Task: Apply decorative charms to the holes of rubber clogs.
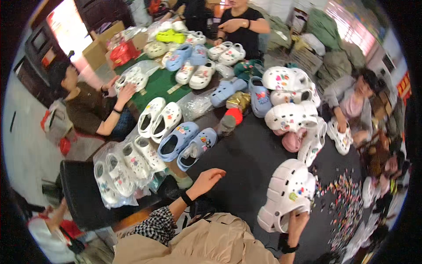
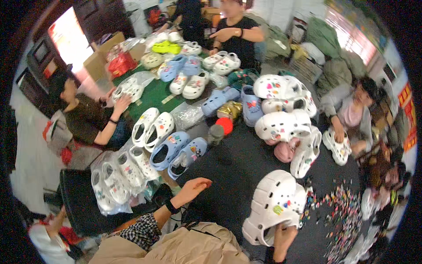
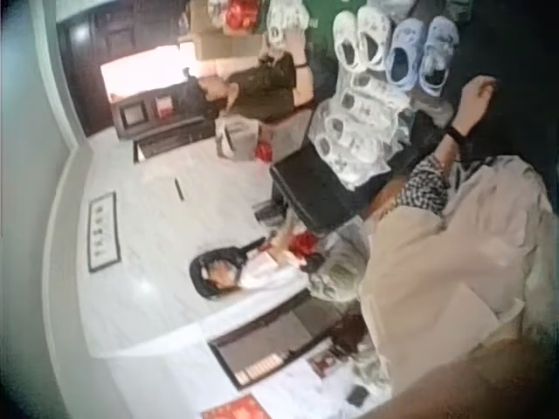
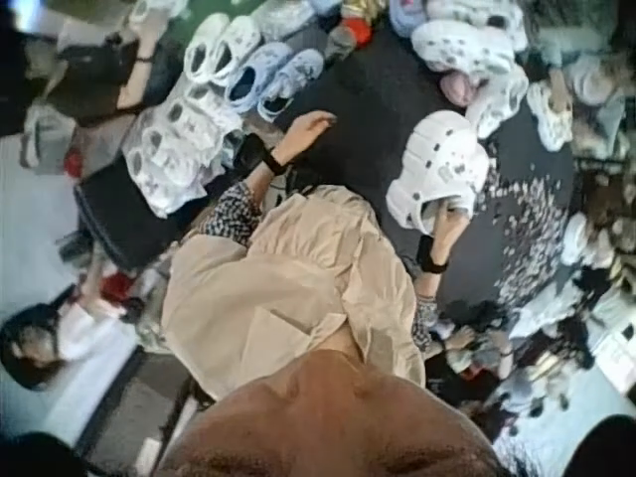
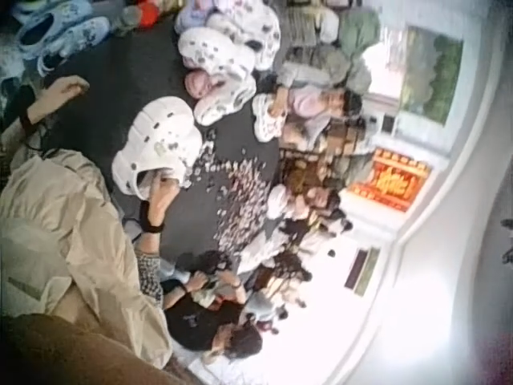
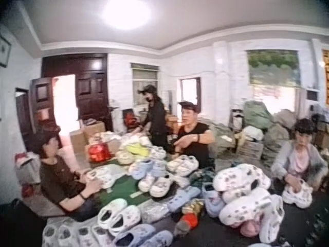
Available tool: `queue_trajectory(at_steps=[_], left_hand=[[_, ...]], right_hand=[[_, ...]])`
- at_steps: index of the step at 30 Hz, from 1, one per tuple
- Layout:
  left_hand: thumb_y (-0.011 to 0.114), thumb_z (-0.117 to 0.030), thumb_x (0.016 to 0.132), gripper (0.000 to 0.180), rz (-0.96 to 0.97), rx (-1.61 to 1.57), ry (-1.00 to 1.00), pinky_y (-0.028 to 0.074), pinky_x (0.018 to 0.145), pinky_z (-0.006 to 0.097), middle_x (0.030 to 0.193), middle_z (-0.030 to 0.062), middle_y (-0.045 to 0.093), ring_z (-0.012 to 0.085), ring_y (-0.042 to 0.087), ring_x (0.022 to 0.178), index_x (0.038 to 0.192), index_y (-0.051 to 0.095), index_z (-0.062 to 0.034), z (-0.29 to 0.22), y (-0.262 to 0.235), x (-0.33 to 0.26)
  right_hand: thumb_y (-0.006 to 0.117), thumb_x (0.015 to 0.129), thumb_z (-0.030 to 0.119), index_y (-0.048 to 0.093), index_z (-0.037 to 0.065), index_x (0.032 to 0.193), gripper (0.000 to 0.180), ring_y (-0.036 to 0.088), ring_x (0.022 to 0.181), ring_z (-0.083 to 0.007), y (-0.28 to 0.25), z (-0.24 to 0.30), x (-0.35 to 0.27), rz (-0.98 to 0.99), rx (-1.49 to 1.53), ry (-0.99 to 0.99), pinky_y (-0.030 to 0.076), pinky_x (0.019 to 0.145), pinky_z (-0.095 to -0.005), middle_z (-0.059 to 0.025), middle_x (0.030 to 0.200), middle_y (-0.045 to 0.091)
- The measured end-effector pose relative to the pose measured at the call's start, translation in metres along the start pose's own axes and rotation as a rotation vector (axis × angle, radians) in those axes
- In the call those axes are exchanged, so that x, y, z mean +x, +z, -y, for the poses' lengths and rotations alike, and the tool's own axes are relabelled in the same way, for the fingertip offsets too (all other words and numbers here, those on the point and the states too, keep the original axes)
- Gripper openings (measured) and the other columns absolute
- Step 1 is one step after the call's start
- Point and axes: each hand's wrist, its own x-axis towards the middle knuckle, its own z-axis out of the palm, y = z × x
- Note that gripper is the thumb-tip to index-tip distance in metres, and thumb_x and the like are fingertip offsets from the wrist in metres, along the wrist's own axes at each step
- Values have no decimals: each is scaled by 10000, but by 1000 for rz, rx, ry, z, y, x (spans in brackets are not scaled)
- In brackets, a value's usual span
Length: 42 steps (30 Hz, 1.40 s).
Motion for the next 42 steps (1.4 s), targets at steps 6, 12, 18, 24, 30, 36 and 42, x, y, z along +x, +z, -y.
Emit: queue_trajectory(at_steps=[6, 12, 18, 24, 30, 36, 42], left_hand=[[509, -235, 945, 345, 55, 130, -3, 465, 884, 326, 1132, 119, 613, 220, 593, 1023, 1226, 542, -37, -1, -1, -18], [497, -487, 913, 730, 452, 301, -109, 421, 908, 383, 1166, 257, 497, 328, 496, 1082, 1360, 319, 61, -2, 18, -7], [530, -529, 862, 718, 305, 467, -178, 457, 821, 440, 1074, 253, 528, 393, 548, 984, 1265, 393, 49, 23, 45, 16], [598, -397, 780, 602, 169, 494, -303, 497, 819, 455, 1094, 248, 591, 395, 613, 963, 1157, 474, 57, 50, 51, 27], [584, -260, 762, 533, 371, 561, -197, 496, 808, 465, 1071, 262, 600, 409, 605, 975, 1174, 466, 57, 27, 54, 43], [559, -222, 757, 536, 302, 605, -194, 494, 826, 459, 1099, 239, 591, 387, 607, 981, 1219, 446, 23, 22, 65, 37], [558, -218, 765, 572, 253, 605, -186, 489, 823, 469, 1094, 232, 595, 392, 601, 979, 1275, 426, 3, 18, 67, 31]], right_hand=[[666, 802, 225, 568, -112, 719, 360, 543, 620, -424, 90, 40, 12, 168, -24, 111, 407, 582, -451, -267, 678, 566], [610, 871, 199, 532, -68, 876, 278, 585, 650, -245, 145, 15, -12, 451, 59, 32, 461, 616, -366, -149, 727, 585], [582, 892, 143, 571, -36, 949, 188, 546, 572, -96, 108, -1, -22, 478, 309, 56, 439, 512, -235, -63, 701, 572], [605, 876, 158, 532, -24, 1162, 347, 578, 796, -160, 72, -23, -18, 168, 88, 103, 456, 619, -261, -138, 1051, 553], [678, 780, 235, 189, -50, 1426, 859, 519, 1093, -307, 109, -80, -51, 497, 415, 405, 441, 891, -345, -247, 1343, 397], [634, 792, 208, 118, -57, 1437, 867, 397, 1250, -322, 103, -41, -59, 549, 338, 484, 341, 1007, -335, -245, 1402, 325], [652, 775, 149, 117, -48, 1423, 863, 395, 1243, -310, 107, -54, -55, 558, 443, 488, 326, 1021, -353, -232, 1375, 344]])
